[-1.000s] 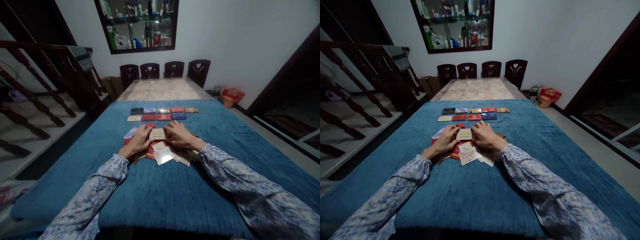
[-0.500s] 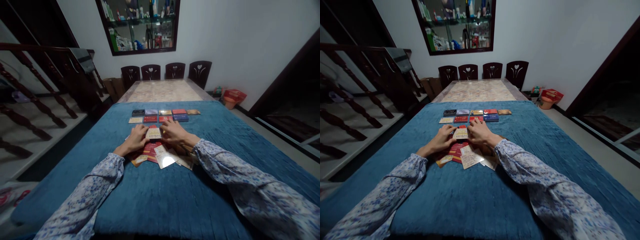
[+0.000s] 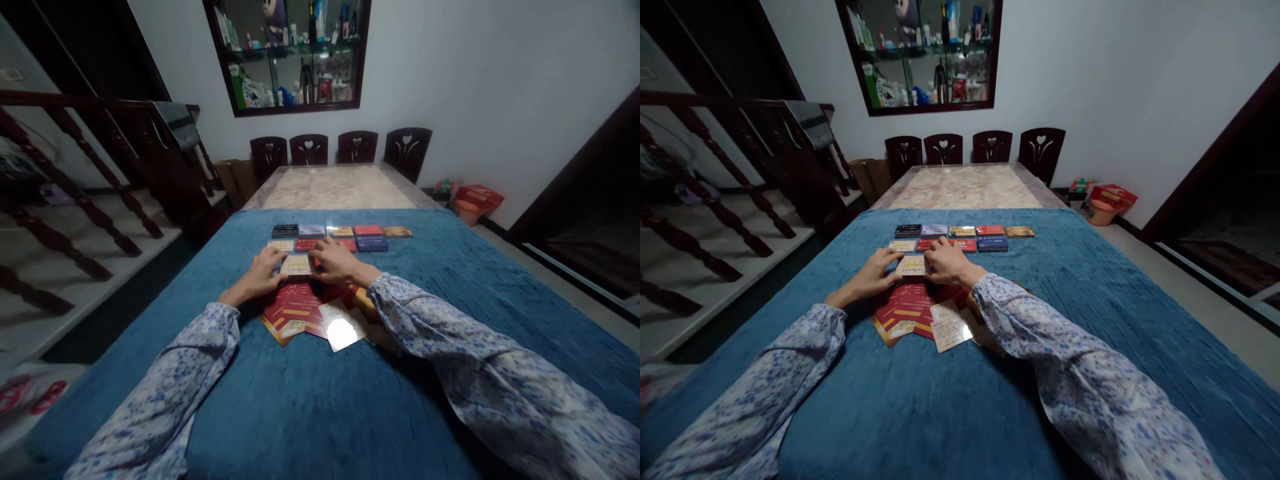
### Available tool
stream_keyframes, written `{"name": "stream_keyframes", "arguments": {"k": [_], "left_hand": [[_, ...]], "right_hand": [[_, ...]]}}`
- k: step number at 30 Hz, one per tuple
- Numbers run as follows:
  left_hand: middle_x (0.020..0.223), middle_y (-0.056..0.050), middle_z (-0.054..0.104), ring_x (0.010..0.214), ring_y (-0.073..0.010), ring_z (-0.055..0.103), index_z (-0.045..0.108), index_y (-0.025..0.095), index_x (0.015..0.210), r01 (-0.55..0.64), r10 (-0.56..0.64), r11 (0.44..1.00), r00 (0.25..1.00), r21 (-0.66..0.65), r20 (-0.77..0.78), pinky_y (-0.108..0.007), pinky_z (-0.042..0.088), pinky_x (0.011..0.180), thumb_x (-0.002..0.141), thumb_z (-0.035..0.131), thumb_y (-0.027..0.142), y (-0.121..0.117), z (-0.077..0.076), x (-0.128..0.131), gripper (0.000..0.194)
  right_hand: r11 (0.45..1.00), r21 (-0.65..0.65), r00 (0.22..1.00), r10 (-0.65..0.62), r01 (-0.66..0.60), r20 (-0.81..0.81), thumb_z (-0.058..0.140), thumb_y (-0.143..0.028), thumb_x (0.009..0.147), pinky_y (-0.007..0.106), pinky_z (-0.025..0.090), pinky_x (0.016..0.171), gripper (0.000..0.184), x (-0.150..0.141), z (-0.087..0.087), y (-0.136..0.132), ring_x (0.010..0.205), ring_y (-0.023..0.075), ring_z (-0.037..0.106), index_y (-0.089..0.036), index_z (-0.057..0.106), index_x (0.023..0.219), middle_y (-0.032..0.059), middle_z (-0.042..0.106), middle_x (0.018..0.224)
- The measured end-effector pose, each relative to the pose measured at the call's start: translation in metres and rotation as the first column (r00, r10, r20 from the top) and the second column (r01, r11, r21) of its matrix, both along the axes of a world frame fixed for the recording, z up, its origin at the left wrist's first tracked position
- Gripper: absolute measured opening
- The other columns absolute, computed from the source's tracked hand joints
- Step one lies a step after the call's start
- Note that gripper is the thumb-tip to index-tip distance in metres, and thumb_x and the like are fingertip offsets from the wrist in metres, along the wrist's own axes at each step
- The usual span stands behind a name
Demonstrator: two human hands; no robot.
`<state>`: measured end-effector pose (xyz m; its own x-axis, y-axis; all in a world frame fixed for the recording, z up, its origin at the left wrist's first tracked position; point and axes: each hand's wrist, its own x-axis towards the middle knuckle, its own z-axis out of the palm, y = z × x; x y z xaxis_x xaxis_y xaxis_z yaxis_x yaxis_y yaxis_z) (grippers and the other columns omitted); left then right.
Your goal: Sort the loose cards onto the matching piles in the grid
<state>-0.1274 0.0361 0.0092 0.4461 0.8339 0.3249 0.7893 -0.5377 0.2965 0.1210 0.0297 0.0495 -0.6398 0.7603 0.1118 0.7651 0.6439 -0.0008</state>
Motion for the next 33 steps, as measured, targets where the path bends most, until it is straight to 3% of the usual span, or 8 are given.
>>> {"name": "stream_keyframes", "arguments": {"k": [15, 26, 33], "left_hand": [[0.126, -0.01, 0.061, 0.119, -0.0322, 0.052, 0.066, 0.022, 0.126, -0.083, 0.079, 0.995, 0.994, -0.061, -0.073, -0.052, 0.044, 0.106, 0.078, 0.068, 0.03, 0.047, 0.009, -0.04, 0.049], [0.124, -0.012, 0.064, 0.117, -0.0322, 0.059, 0.07, 0.018, 0.122, -0.123, 0.115, 0.989, 0.988, -0.083, -0.099, -0.047, 0.048, 0.108, 0.073, 0.068, 0.028, 0.076, 0.009, -0.047, 0.05], [0.134, -0.012, 0.062, 0.126, -0.0305, 0.057, 0.065, 0.016, 0.134, -0.166, 0.132, 0.978, 0.963, -0.128, -0.237, -0.041, 0.044, 0.114, 0.077, 0.064, 0.027, 0.089, 0.009, -0.046, 0.057]], "right_hand": [[1.0, 0.018, 1.0, -0.006, 0.006, 0.003, 0.065, -0.039, 0.09, 0.047, 0.046, 0.09, 0.032, -0.042, 0.004, 0.044, 0.122, 0.0362, 0.047, -0.019, 0.074, 0.113, 0.0176, 0.062, 0.127], [0.999, 0.001, 0.999, -0.052, 0.052, 0.012, 0.06, -0.029, 0.089, 0.054, 0.047, 0.096, 0.03, -0.065, -0.001, 0.072, 0.124, 0.0373, 0.048, -0.019, 0.076, 0.112, 0.0186, 0.063, 0.13], [0.995, -0.054, 0.995, -0.083, 0.087, 0.063, 0.056, -0.027, 0.087, 0.058, 0.044, 0.103, 0.037, -0.073, -0.003, 0.084, 0.127, 0.0386, 0.046, -0.017, 0.075, 0.117, 0.0191, 0.06, 0.137]]}}
